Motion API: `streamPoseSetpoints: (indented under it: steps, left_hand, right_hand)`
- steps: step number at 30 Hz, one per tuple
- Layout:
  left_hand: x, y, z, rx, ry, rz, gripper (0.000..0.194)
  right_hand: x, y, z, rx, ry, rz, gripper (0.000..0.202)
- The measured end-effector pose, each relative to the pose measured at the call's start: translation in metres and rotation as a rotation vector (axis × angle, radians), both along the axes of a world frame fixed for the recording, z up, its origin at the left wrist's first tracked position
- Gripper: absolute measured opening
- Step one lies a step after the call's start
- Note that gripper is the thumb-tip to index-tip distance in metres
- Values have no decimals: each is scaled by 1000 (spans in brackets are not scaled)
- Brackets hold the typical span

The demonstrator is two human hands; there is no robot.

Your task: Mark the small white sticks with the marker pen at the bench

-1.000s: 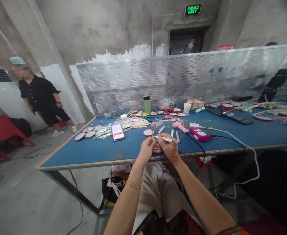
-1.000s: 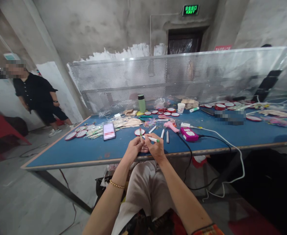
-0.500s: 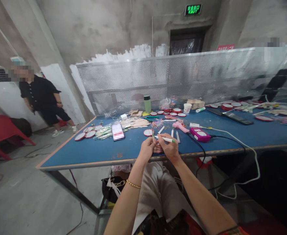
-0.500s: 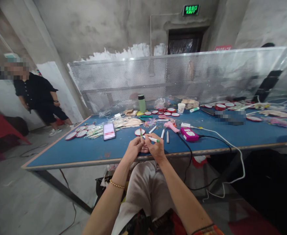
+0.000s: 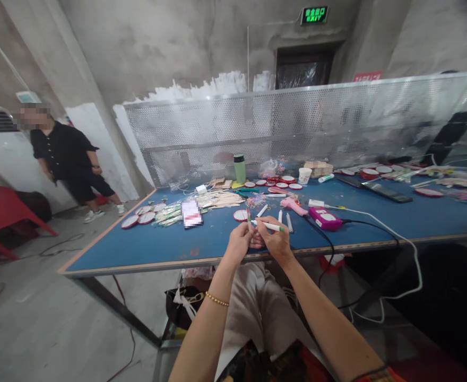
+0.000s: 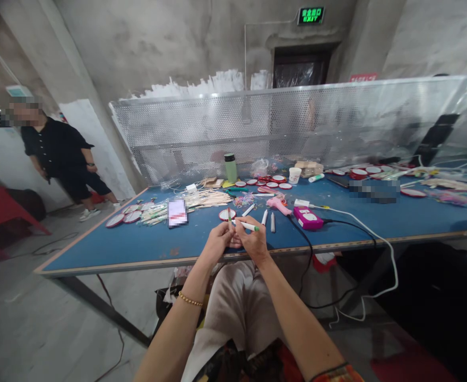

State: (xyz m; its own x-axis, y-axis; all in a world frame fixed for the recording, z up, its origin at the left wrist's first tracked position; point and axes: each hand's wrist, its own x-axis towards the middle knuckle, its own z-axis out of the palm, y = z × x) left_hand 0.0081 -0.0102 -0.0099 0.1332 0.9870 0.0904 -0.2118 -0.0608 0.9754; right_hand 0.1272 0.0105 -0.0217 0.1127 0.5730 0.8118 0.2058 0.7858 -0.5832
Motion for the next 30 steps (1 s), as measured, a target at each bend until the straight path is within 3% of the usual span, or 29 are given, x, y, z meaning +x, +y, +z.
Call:
streamPoseSetpoints:
  steps: [30]
  left_hand:
    - [0,2,-1,10,24,-2,9]
  right_hand:
    - [0,-4,2,-13,-28,8,18]
